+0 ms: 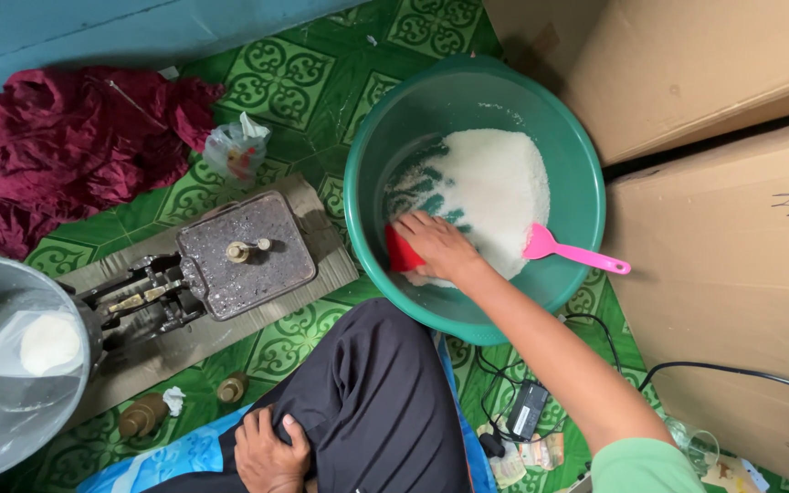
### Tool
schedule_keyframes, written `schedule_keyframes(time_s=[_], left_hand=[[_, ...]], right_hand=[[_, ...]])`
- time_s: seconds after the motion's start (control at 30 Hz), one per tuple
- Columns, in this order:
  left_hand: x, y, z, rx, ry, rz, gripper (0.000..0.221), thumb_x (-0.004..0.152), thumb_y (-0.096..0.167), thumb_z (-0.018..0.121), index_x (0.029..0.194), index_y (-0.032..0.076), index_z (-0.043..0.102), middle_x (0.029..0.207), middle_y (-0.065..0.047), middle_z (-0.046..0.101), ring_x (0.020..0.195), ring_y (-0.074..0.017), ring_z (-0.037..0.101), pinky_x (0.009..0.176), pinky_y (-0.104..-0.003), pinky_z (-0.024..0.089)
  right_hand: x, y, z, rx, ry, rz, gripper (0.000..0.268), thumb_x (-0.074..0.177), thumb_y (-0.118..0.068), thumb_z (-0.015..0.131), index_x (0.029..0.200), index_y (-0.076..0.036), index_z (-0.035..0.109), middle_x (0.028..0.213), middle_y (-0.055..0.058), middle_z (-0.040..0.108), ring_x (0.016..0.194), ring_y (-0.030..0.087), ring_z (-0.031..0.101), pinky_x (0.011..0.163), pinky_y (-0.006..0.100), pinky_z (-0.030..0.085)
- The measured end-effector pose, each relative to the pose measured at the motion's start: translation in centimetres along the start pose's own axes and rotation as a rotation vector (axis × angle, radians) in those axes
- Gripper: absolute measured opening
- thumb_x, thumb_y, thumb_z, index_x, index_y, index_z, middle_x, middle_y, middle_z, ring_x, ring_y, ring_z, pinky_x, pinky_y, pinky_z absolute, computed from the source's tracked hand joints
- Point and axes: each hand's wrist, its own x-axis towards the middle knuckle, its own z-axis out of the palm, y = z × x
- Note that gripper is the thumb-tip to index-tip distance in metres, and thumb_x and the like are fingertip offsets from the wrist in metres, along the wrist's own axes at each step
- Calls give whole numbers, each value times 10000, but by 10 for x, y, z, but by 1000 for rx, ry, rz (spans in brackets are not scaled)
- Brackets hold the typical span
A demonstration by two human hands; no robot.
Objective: Scooping white powder from a basin into a funnel using a cup and spatula
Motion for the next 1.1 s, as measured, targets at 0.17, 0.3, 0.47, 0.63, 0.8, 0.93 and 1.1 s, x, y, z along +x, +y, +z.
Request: schedule_keyframes(time_s=[0.17, 0.3, 0.47, 0.63, 0.8, 0.93, 1.1], left_hand=[[1, 2, -4, -15, 9, 3, 347, 818, 388, 499, 984, 125, 653, 995, -44, 603, 872, -301, 559, 698, -403, 448], [2, 2, -4, -12, -2, 5, 343, 817, 385, 495, 983, 132, 656, 995, -46, 606, 872, -302, 559, 702, -404, 445], [0, 1, -3, -21, 9, 15, 329, 835, 372, 501, 990, 125, 654, 996, -56, 606, 869, -310, 562, 696, -404, 447], [3, 5, -7, -27, 18, 16, 330, 850, 378, 487, 985, 124, 649, 972, -67, 597, 856, -318, 560, 699, -406, 447], [0, 3, -4, -13, -1, 3, 336, 840, 379, 492, 991, 128, 656, 987, -55, 600, 870, -312, 562, 700, -406, 446], [2, 4, -6, -22, -4, 8, 347, 843, 382, 480, 989, 121, 657, 977, -63, 596, 849, -320, 555, 691, -412, 441], [1, 1, -3, -22, -12, 10, 345, 823, 388, 489, 985, 130, 650, 978, -55, 600, 864, -314, 557, 695, -420, 442]], right_hand=[[-28, 7, 7, 161, -4, 32, 1031, 664, -475, 874, 1444, -38, 362, 1425, 140, 423, 1272, 330, 427, 1020, 479, 434], [-59, 6, -16, 302, -13, 217, 1064, 623, -286, 926, 1480, -128, 316, 1408, 165, 461, 1241, 340, 477, 1001, 479, 456], [-85, 21, -8, 634, 32, 466, 803, 820, -308, 733, 1510, -211, 333, 1350, 160, 336, 1264, 371, 432, 974, 476, 471], [-85, 27, 9, 619, 6, 550, 728, 837, -369, 703, 1473, -202, 390, 1361, 166, 332, 1271, 362, 415, 969, 482, 486], [-72, 17, 9, 453, 18, 503, 693, 853, -456, 669, 1447, -192, 428, 1355, 219, 353, 1210, 415, 426, 944, 518, 465], [-57, 5, 9, 375, -16, 468, 687, 820, -472, 642, 1431, -214, 461, 1368, 202, 394, 1241, 393, 414, 1027, 497, 384], [-52, -10, -17, 449, -147, 454, 633, 837, -413, 612, 1427, -261, 439, 1350, 172, 356, 1255, 408, 353, 922, 522, 468]])
